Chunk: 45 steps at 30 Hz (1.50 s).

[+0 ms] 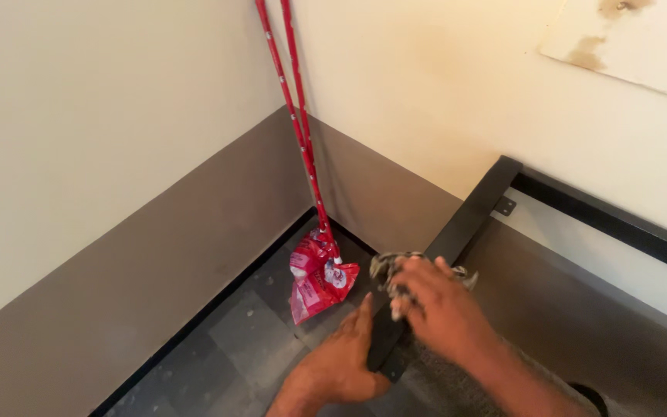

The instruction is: The person wipes the black metal table frames with a checkered cloth, steadying the frame with one hand while running the cloth along the bars. They work their way around the frame, wiping different rails and legs section by section.

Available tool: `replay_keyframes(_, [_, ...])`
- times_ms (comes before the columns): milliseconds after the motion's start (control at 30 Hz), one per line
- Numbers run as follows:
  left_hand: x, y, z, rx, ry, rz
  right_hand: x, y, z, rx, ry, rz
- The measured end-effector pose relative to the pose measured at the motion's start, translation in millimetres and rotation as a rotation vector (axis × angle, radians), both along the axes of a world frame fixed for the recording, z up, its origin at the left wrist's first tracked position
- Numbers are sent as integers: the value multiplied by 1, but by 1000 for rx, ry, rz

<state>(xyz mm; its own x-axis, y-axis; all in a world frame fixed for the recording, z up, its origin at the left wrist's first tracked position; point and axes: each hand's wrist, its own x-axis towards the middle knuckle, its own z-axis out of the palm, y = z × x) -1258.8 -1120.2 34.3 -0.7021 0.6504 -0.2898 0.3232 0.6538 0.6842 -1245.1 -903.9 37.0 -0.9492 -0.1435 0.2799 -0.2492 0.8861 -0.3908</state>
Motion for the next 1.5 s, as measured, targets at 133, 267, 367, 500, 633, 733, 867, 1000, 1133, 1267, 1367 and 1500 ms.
replay_keyframes(133, [-3, 44, -1, 113, 235, -8, -48, 47, -8, -74, -104, -280])
replay_keyframes(267, [-2, 74, -2, 144, 467, 47, -92, 100, -20, 23, 35, -363])
replay_keyframes(367, [0, 74, -2, 205, 581, 14, -125, 124, -24, 102, 165, -432])
replay_keyframes(500, [0, 75, -5, 196, 593, -11, -135, 112, -23, 89, 220, -552])
replay_keyframes(633, [-7, 80, -12, 170, 729, -48, -106, 85, -11, -17, -36, -423])
replay_keyframes(733, [-16, 88, -16, 191, 735, -77, -89, 80, -5, -94, -24, -259])
replay_keyframes(867, [-38, 120, -14, 237, 671, -60, -112, 114, 2, 48, 175, -327])
replay_keyframes(1000, [-51, 136, -13, 185, 656, -68, -154, 148, -3, 139, 185, -445])
replay_keyframes(1133, [-49, 133, -14, 215, 645, -42, -184, 172, -3, 262, 117, -568])
replay_keyframes(1267, [-49, 132, -10, 246, 648, -25, -187, 171, -9, 232, 240, -580])
replay_keyframes(1367, [-50, 132, -7, 237, 631, -30, -176, 166, -18, 135, 255, -466])
replay_keyframes(1500, [-51, 134, -3, 255, 626, -37, -161, 180, -19, 138, 156, -487])
